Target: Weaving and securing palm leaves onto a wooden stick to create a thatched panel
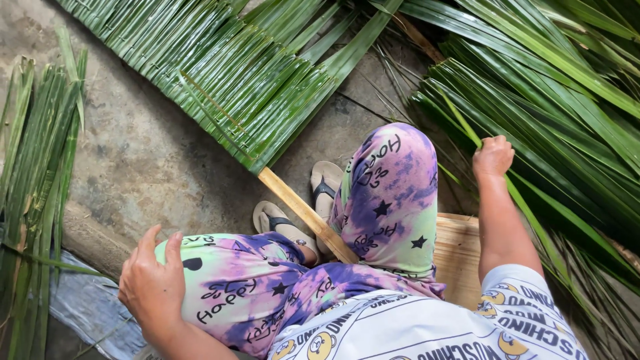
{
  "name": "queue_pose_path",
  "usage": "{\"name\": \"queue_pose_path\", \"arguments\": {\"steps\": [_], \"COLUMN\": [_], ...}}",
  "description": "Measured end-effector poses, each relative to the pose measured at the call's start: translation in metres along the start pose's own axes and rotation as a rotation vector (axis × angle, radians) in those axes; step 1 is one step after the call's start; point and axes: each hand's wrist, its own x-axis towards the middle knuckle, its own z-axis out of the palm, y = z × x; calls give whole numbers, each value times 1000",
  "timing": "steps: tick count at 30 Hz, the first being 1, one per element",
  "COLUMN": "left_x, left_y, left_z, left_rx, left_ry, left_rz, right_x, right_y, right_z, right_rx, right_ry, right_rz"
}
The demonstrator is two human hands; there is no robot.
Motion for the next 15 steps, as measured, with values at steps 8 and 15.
{"name": "queue_pose_path", "arguments": {"steps": [8, 15], "left_x": [0, -2], "left_y": [-4, -8], "left_z": [3, -2], "left_rx": [-14, -39], "left_ry": [36, 48], "left_rz": [23, 22], "right_x": [68, 100], "right_y": [26, 9], "right_z": [-64, -108], "right_rx": [607, 954], "right_ry": [-412, -546], "right_rz": [189, 225]}}
